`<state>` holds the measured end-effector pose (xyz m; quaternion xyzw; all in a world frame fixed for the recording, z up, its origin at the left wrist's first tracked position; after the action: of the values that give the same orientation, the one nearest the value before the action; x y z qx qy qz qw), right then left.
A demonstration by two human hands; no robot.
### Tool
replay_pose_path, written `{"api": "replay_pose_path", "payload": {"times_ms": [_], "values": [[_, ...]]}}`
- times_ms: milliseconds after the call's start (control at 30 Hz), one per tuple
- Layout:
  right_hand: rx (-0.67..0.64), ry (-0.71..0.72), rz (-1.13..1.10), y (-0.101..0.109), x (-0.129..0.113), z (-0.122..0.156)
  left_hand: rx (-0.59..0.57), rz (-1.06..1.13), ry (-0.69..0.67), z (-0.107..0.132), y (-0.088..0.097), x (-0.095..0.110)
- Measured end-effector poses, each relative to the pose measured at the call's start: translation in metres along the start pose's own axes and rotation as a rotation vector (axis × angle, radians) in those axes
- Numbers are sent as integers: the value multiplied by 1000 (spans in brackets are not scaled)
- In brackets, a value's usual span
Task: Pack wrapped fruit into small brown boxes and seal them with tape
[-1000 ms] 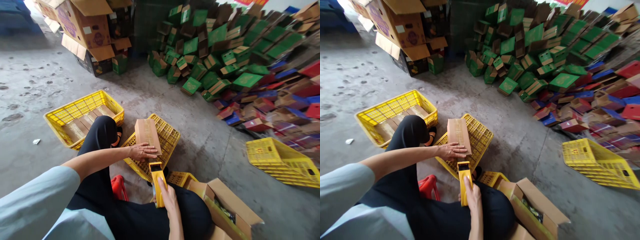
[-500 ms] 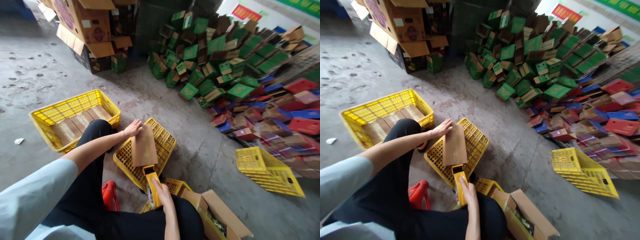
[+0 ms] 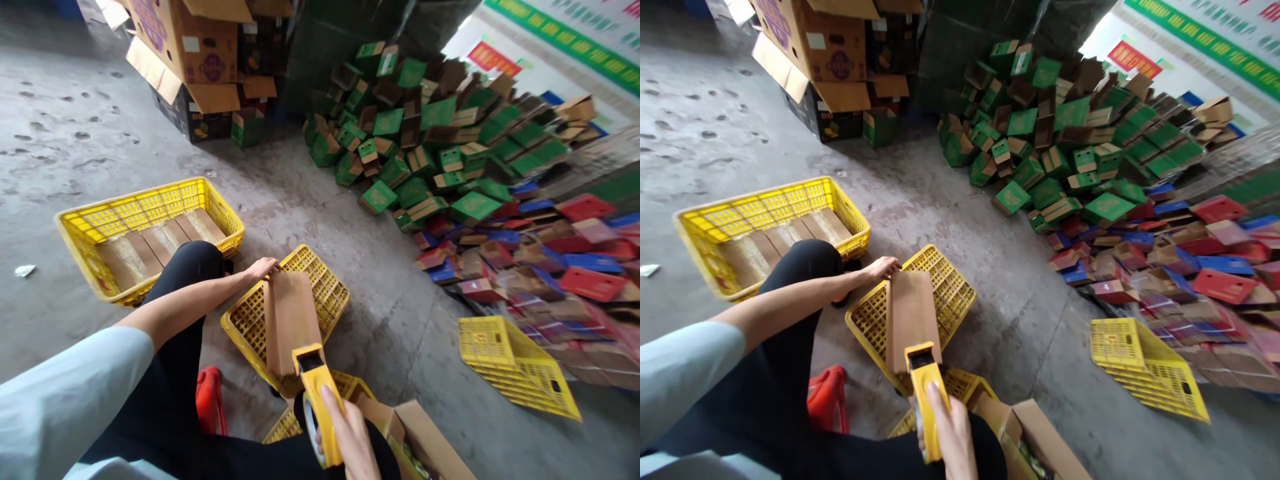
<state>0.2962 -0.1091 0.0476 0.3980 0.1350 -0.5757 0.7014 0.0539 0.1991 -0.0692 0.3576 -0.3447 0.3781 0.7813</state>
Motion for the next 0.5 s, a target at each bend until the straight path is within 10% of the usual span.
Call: {"api": "replay_pose_path", "payload": {"times_ms": [167, 500], "values": [[-44, -58, 161, 23, -13, 29, -186, 7, -55, 29, -47, -12], [-13, -124, 127, 26, 7, 68, -290, -67, -167, 48, -86, -11]]}}
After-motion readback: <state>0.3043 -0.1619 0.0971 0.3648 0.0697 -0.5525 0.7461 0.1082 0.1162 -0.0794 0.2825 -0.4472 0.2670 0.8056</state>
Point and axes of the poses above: each hand's wrist, its own z-axis away from the middle knuckle, its own y-axis out of the back of the hand, x = y × z, the point moved 9 cm from there along -z, towards the middle knuckle, and after that the axes turned 9 degrees about y, right-handed, at the moved point
